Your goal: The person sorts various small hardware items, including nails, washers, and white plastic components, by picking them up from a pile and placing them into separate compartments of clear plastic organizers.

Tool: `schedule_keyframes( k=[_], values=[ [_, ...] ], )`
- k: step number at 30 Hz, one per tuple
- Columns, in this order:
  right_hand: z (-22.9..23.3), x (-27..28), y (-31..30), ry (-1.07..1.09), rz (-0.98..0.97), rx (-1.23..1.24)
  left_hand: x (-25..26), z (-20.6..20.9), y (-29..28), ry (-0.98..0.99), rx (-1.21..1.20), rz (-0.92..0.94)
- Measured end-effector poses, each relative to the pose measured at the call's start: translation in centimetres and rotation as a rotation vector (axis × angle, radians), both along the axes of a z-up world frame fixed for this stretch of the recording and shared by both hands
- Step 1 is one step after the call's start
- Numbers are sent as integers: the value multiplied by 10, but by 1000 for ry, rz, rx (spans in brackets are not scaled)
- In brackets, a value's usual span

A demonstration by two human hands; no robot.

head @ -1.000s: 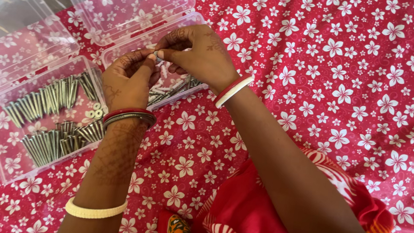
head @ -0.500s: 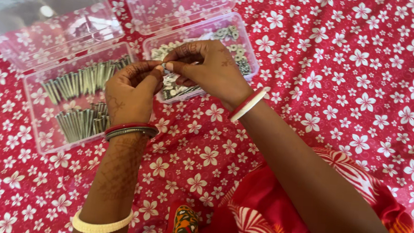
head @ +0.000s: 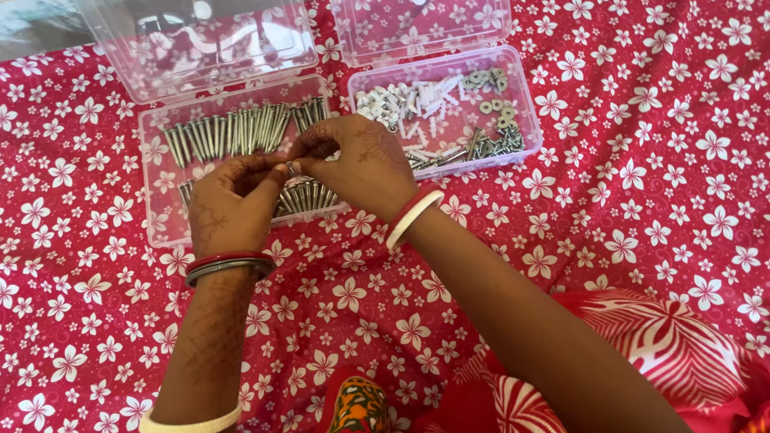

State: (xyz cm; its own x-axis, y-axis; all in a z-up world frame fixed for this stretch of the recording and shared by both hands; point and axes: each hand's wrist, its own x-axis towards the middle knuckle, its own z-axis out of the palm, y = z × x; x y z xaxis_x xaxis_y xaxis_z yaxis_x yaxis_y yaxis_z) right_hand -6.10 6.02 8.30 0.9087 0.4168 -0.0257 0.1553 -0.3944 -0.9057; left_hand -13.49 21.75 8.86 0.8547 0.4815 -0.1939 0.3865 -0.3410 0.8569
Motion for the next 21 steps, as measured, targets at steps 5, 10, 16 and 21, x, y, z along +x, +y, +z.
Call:
schedule_keyframes(
  k=[5,10,16,21],
  values=[
    [-1,6,8,-123,48,-206,9,-15,5,8,234,-68],
    [-20,4,14,-464,-20,-362,24,-45,9,-23,432,-178],
    [-38,5,15,-696,-83,-430,39,-65,9,83,532,-188],
    [-29,1,12,-598,-51,-363,38,-61,8,3,573,-205]
  ],
)
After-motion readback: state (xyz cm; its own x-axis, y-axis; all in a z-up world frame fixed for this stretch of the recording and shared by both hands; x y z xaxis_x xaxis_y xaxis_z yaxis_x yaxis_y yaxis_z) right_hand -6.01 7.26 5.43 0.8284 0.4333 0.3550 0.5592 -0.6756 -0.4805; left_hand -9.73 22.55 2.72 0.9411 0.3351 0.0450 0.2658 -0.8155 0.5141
